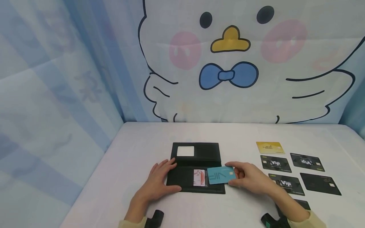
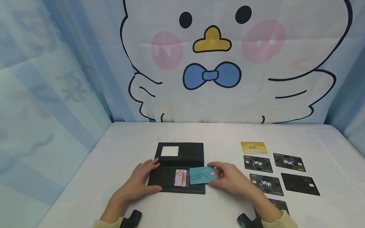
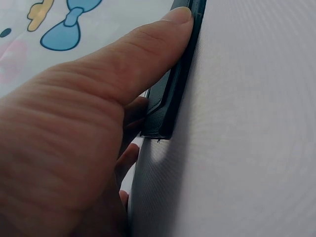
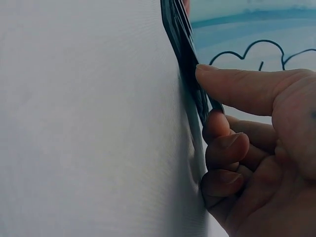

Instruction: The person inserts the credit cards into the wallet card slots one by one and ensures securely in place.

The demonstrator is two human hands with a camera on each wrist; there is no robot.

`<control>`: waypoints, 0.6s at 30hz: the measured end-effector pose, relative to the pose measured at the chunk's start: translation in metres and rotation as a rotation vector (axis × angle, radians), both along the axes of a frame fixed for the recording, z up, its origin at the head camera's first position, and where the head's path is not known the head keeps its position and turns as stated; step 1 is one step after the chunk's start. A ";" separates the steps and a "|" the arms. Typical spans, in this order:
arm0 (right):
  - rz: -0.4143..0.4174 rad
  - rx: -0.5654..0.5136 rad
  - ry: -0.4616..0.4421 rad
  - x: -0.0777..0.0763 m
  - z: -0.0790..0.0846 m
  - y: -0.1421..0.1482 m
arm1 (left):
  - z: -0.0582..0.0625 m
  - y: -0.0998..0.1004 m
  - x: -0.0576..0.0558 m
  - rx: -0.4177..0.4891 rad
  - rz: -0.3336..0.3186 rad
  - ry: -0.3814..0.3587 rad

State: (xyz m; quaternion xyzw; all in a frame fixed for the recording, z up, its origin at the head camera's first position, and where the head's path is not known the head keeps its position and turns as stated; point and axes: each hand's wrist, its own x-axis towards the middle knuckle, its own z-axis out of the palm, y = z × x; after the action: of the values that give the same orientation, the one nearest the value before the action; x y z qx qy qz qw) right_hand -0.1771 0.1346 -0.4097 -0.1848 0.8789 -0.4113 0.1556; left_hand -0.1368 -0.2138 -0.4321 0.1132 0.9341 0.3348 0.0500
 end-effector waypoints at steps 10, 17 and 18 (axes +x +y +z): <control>0.015 -0.016 -0.010 0.002 0.001 0.000 | 0.001 0.000 0.000 -0.005 0.004 0.000; 0.044 -0.041 0.023 0.000 -0.001 0.002 | 0.001 0.000 0.000 0.006 -0.007 0.002; 0.048 -0.047 0.025 0.000 -0.001 0.003 | 0.001 0.000 0.000 0.008 -0.007 0.002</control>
State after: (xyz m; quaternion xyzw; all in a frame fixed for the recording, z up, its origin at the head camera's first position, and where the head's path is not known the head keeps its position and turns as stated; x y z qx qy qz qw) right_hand -0.1769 0.1374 -0.4111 -0.2145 0.8661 -0.4259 0.1501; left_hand -0.1367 -0.2142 -0.4313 0.1172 0.9324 0.3382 0.0499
